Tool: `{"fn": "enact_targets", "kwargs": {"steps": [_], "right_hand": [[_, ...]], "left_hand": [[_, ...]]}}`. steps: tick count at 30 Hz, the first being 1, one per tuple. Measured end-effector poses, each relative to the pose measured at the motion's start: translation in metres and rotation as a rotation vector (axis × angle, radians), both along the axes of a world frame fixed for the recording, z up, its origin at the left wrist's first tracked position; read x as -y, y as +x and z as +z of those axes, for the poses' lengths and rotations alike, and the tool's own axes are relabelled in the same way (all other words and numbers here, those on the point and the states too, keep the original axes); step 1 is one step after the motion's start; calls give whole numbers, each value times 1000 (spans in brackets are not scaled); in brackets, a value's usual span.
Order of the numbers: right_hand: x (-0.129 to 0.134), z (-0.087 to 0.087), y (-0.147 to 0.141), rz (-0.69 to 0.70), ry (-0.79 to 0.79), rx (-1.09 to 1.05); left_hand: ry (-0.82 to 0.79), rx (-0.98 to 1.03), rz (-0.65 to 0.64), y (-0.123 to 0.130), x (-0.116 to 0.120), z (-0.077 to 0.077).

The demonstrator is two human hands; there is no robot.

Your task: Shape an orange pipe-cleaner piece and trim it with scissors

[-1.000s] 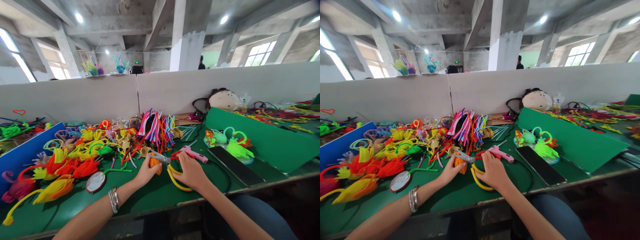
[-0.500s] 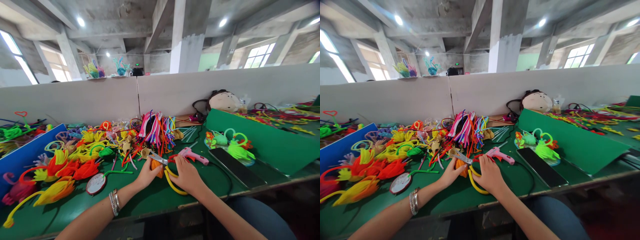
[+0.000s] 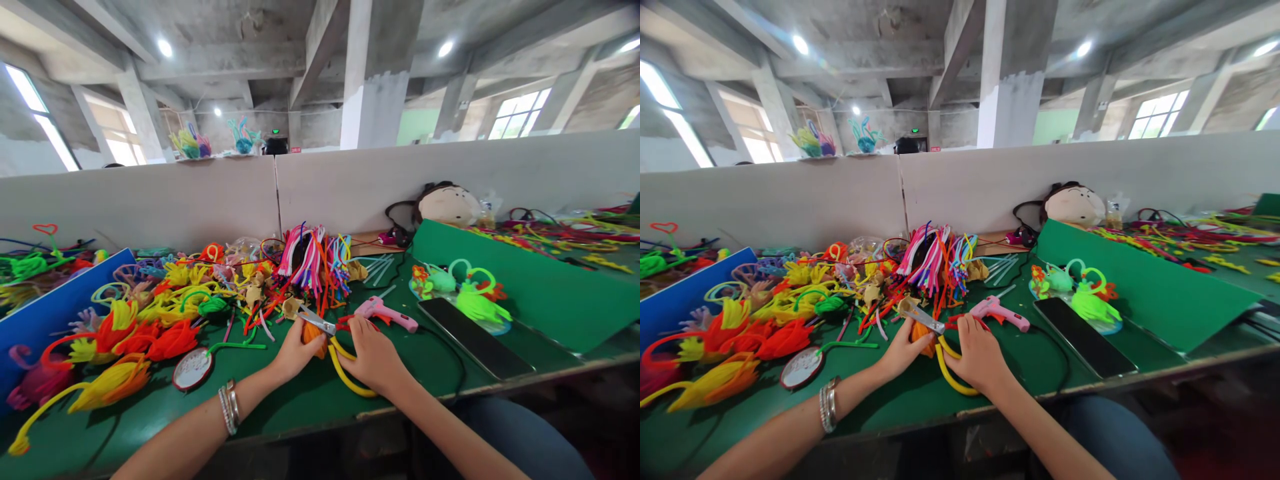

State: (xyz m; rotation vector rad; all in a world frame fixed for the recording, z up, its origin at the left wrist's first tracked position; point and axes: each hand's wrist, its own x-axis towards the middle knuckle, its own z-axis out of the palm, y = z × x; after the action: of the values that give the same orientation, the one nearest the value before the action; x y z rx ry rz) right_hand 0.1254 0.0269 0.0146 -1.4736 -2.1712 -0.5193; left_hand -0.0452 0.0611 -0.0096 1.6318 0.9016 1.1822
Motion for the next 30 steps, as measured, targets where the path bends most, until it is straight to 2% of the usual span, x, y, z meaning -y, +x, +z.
{"fn": "enact_targets", "kwargs": {"steps": [13,30], "right_hand": [[1,2,-3,-70,-109,63],[-2,3,1,-45,-16,40]], "left_hand": [[26,-13,15,1,5,8],[9,27,-21,1,3,9]]}}
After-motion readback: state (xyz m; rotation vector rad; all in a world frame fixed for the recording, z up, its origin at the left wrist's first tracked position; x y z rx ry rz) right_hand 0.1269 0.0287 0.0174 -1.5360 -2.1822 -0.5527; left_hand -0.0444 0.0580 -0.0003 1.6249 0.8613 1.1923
